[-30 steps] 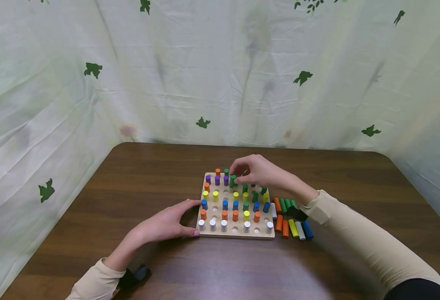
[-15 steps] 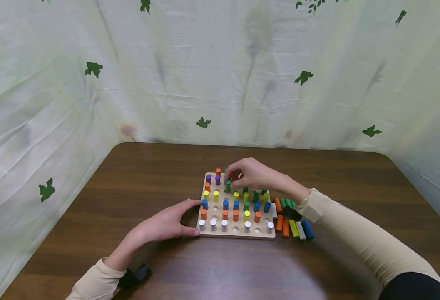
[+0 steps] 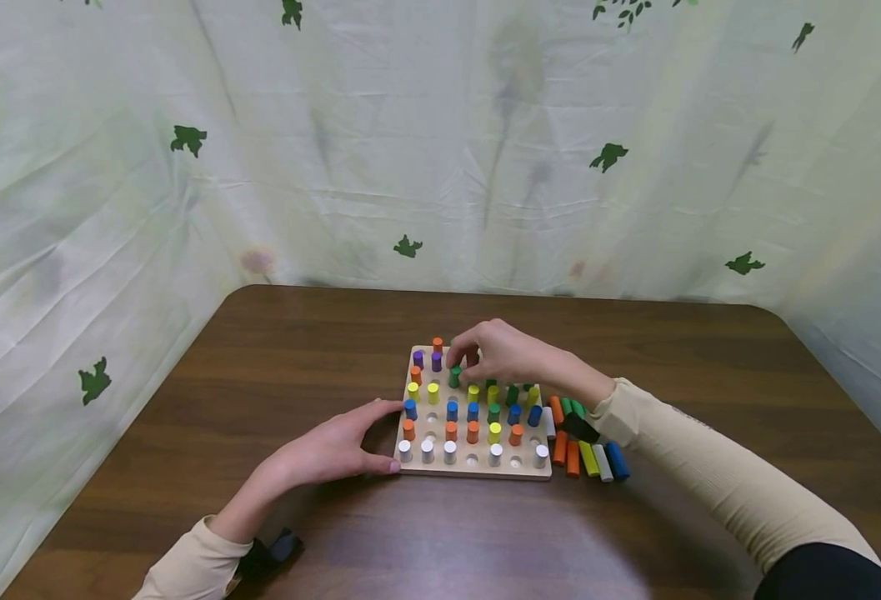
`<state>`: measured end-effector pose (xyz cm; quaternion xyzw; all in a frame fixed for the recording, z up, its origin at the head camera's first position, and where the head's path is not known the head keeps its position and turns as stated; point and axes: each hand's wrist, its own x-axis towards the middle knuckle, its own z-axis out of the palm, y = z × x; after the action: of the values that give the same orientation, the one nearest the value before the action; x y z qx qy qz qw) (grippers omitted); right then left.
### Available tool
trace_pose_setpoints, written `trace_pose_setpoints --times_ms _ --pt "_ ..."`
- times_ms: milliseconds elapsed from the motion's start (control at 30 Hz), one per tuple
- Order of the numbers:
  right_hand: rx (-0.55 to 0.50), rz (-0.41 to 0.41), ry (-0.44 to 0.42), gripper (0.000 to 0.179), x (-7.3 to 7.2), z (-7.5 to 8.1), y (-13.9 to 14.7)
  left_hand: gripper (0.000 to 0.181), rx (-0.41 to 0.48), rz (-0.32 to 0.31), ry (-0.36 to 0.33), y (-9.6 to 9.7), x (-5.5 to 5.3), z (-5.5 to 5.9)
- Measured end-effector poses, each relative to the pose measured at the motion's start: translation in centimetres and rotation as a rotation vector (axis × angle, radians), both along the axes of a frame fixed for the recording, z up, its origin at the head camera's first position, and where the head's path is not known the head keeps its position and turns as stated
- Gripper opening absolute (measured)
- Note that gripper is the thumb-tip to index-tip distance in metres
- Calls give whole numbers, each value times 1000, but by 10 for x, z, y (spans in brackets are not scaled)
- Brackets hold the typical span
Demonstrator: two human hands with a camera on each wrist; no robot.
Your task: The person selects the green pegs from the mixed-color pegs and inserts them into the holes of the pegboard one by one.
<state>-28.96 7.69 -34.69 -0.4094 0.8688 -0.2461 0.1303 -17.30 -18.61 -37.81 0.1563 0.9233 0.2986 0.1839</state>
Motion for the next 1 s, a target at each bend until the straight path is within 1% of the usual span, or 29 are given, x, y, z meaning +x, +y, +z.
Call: trace_pose_setpoints --times_ms 167,433,567,767,1000 --pt "5 -13 -2 14 -1 -1 2 83 -1 -5 3 1 0 1" --pt "-57 -31 -20 14 1 2 6 83 -2 -3 -4 1 0 1" --pt "-88 -39 -7 15 6 6 12 83 3 -4 -6 1 0 0" --pt "-106 -75 13 18 16 14 25 84 -6 5 -10 2 0 0" --pt "-113 -163 -6 19 29 22 48 84 -18 9 -2 2 1 0"
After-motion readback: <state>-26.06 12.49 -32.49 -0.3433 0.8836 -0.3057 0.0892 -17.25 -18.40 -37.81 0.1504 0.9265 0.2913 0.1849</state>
